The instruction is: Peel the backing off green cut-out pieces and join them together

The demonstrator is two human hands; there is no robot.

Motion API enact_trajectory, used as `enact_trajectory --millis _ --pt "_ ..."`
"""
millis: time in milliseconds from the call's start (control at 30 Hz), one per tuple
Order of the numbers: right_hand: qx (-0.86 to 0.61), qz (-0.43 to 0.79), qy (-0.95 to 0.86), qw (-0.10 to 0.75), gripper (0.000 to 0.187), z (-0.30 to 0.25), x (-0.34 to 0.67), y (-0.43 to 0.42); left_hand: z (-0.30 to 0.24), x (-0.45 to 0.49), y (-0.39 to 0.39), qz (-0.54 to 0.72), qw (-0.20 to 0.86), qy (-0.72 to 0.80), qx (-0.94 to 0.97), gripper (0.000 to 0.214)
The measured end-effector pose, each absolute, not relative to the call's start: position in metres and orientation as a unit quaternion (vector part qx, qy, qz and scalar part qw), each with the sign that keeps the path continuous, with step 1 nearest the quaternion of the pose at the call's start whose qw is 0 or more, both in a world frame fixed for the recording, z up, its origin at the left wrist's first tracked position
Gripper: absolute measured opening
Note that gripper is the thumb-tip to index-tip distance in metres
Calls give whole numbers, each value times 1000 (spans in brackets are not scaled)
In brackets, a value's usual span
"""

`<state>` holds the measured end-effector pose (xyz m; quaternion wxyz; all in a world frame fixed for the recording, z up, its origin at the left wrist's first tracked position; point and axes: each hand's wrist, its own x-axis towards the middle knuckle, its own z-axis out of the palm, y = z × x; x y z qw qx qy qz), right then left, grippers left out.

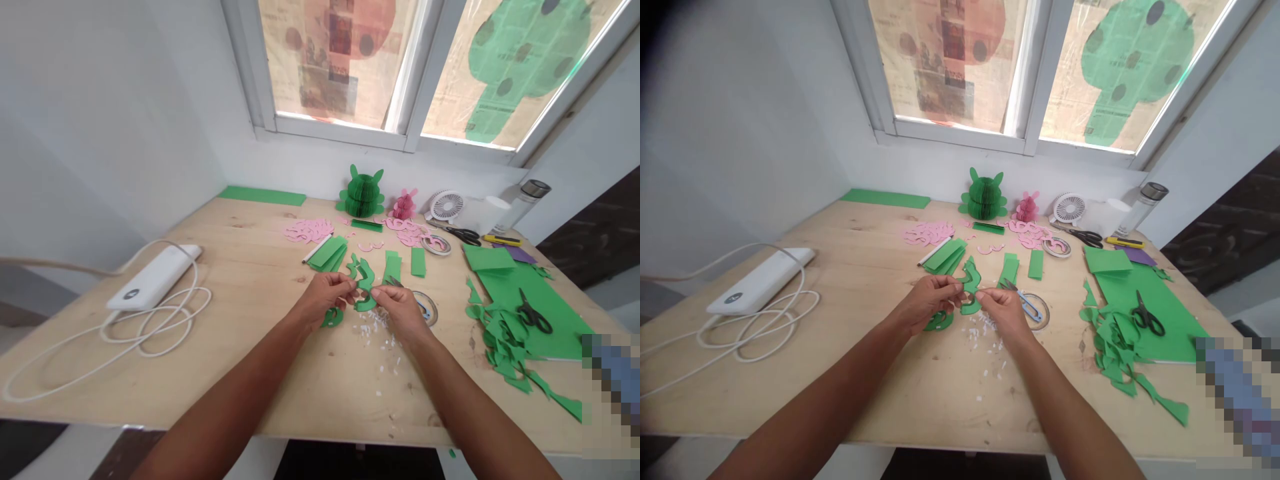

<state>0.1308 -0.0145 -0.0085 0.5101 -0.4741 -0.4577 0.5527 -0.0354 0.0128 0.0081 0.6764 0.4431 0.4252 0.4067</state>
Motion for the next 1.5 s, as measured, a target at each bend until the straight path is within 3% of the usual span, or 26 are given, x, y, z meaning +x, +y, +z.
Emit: enact_trajectory --millis 300,500,1500 --pt "-506 508 -424 553 24 -9 135 -10 17 -47 18 478 668 404 403 24" --pt "-528 510 -424 531 26 -7 133 -12 20 -48 13 439 699 343 449 20" --pt "-526 509 -465 498 23 2 128 -17 1 -17 9 522 609 422 423 14"
